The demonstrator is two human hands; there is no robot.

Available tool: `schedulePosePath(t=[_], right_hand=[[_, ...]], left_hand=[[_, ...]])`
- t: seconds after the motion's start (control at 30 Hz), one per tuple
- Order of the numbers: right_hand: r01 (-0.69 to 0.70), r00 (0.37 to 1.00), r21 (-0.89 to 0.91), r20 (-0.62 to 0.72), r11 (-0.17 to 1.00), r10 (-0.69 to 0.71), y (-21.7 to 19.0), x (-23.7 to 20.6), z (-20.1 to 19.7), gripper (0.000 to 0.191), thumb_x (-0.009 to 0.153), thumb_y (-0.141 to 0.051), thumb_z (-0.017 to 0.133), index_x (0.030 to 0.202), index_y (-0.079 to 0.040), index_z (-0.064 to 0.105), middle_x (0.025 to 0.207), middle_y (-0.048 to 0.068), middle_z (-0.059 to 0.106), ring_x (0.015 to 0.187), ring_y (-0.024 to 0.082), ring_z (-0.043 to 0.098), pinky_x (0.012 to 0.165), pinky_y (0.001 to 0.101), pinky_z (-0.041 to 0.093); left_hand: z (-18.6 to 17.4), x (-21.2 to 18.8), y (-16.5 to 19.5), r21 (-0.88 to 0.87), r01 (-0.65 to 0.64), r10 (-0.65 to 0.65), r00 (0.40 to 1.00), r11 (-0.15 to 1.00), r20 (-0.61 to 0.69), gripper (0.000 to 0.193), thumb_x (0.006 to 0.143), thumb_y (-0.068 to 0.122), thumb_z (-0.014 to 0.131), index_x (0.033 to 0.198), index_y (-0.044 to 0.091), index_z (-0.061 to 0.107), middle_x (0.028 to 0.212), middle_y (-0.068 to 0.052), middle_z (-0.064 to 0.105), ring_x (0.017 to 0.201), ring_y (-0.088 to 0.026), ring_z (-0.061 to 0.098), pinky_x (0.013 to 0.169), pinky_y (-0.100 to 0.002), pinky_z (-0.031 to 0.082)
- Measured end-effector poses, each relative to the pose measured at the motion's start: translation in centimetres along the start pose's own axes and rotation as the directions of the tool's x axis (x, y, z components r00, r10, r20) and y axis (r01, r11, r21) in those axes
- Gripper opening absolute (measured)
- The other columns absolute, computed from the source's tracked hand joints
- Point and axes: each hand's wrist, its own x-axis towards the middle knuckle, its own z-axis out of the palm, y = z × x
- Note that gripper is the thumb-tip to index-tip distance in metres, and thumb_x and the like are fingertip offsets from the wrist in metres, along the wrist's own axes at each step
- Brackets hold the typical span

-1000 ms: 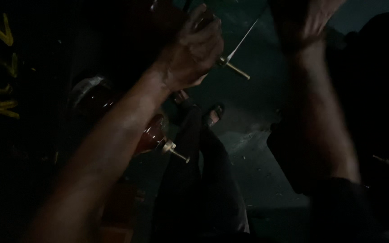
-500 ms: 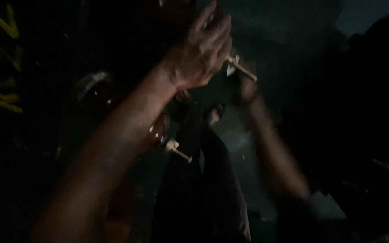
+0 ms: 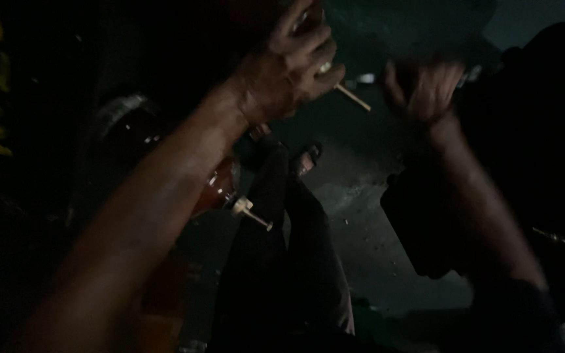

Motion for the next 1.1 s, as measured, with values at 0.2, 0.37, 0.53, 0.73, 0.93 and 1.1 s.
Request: schedulePosePath(t=[0.2, 0.37, 0.53, 0.73, 0.93, 1.1], right_hand=[[0.192, 0.926, 0.005, 0.33, 0.981, -0.183, 2.9, 5.1, -3.0, 0.039, 0.112, -0.046, 0.063, 0.104, -0.01, 0.073, 0.091, 0.009, 0.07, 0.074, 0.021, 0.059, 0.078, 0.0401, 0.05], [0.174, 0.908, 0.057, 0.376, 0.983, -0.183, 0.8, 8.5, -4.8, 0.041, 0.113, -0.047, 0.058, 0.107, -0.008, 0.071, 0.093, 0.012, 0.069, 0.077, 0.024, 0.06, 0.077, 0.0407, 0.05], [0.184, 0.911, 0.095, 0.358, 0.978, -0.207, 2.0, 6.5, -0.3, 0.043, 0.114, -0.047, 0.054, 0.11, -0.007, 0.068, 0.095, 0.014, 0.067, 0.081, 0.026, 0.06, 0.077, 0.0414, 0.05], [-0.072, 0.925, 0.29, 0.378, 0.954, -0.045, -1.6, 9.2, -2.7, 0.045, 0.115, -0.047, 0.049, 0.113, -0.005, 0.065, 0.098, 0.016, 0.065, 0.085, 0.029, 0.06, 0.075, 0.0421, 0.05], [-0.151, 0.621, 0.585, 0.683, -0.797, 0.384, -24.1, 4.7, -1.3, 0.048, 0.117, -0.048, 0.044, 0.116, -0.003, 0.062, 0.1, 0.019, 0.064, 0.088, 0.032, 0.061, 0.074, 0.0429, 0.05], [-0.1, 0.975, 0.753, -0.054, 0.65, 0.213, -19.5, -8.4, 5.1, 0.049, 0.121, -0.044, 0.041, 0.129, 0.001, 0.058, 0.119, 0.029, 0.062, 0.107, 0.044, 0.061, 0.084, 0.049, 0.049]], left_hand=[[1.6, -0.9, 0.3, -0.024, 0.022, -0.022, 1.0, 0.999, -0.022, 0.012, 0.106, 0.02, 0.071, 0.117, 0.015, 0.071, 0.121, -0.005, 0.068, 0.132, -0.023, 0.054, 0.13, -0.055, 0.026], [0.5, -0.4, 0.5, 0.036, 0.026, -0.027, 0.999, 0.999, 0.033, 0.008, 0.108, 0.024, 0.07, 0.106, 0.016, 0.073, 0.112, -0.001, 0.069, 0.13, -0.023, 0.056, 0.128, -0.057, 0.028], [1.1, -0.4, 0.3, 0.104, 0.043, -0.035, 0.996, 0.994, -0.076, 0.011, 0.105, 0.027, 0.067, 0.112, 0.023, 0.074, 0.115, 0.001, 0.071, 0.128, -0.022, 0.057, 0.126, -0.055, 0.026], [2.7, -1.0, 0.9, -0.055, 0.022, -0.024, 0.999, 0.998, -0.028, 0.018, 0.116, 0.025, 0.06, 0.119, 0.012, 0.072, 0.117, -0.007, 0.069, 0.123, -0.025, 0.058, 0.121, -0.056, 0.031], [1.4, 0.3, 0.5, 0.067, 0.068, -0.06, 0.991, 0.995, -0.12, 0.014, 0.109, 0.026, 0.063, 0.117, 0.021, 0.073, 0.122, -0.002, 0.07, 0.128, -0.021, 0.06, 0.123, -0.052, 0.033], [0.2, 0.0, 0.5, -0.049, 0.062, -0.065, 0.996, 0.997, -0.069, 0.017, 0.1, 0.025, 0.07, 0.116, 0.021, 0.075, 0.112, -0.002, 0.071, 0.123, -0.019, 0.062, 0.123, -0.057, 0.034]])
